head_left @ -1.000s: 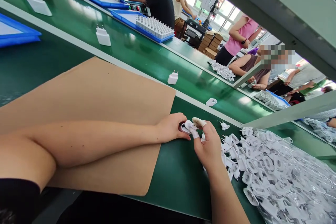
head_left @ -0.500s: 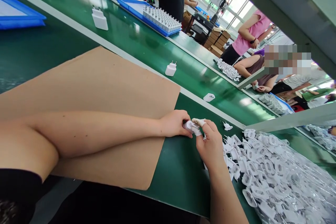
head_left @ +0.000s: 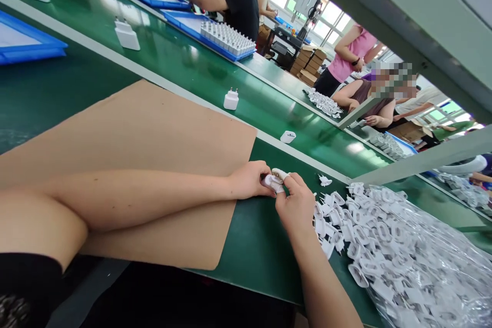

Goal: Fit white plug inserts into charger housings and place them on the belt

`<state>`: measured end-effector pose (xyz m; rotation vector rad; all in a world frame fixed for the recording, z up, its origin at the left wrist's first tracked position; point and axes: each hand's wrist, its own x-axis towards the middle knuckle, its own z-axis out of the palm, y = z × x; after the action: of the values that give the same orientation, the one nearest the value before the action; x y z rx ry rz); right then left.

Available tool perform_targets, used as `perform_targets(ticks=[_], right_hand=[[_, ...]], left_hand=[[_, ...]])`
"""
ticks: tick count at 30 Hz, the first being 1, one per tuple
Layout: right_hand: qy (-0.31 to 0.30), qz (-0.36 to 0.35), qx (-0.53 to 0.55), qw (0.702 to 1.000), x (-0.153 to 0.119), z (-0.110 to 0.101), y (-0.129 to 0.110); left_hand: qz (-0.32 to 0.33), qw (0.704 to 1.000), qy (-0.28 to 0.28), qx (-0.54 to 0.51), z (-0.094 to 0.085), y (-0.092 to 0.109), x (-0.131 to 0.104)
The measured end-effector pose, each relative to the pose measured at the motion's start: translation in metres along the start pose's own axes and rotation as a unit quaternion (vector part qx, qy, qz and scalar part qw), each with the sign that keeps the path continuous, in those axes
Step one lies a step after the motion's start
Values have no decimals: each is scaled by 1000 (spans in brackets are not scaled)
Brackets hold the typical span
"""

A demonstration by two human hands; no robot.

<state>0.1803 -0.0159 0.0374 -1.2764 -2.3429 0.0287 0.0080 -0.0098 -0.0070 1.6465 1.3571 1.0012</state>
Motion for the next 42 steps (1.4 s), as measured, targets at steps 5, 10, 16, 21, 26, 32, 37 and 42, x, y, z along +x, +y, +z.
perform_targets(ticks=[5, 10, 16, 21, 26, 32, 37, 42], right_hand=[[-14, 72, 133, 988, -3, 0, 13], [-33, 63, 19, 997, -5, -33, 42], [-218, 157, -144, 952, -2, -49, 53], [-210, 169, -146, 952, 2, -43, 58], [-90, 169, -9, 981, 3, -37, 66], [-37, 243, 499, 831, 10, -26, 62], [-66, 226, 606, 760, 11, -33, 52], [-85, 238, 636, 729, 11, -35, 43]], left_hand=[[13, 998, -21, 58, 1, 4, 0], [12, 993, 46, 108, -31, 3, 47], [-110, 944, 167, 262, -93, -21, 145], [-149, 926, 201, 282, -106, -37, 168], [7, 883, 295, 364, -91, -34, 151], [-28, 921, 112, 373, -73, -21, 151], [4, 942, 74, 329, -54, 1, 115], [80, 974, -47, 207, -20, 22, 30]])
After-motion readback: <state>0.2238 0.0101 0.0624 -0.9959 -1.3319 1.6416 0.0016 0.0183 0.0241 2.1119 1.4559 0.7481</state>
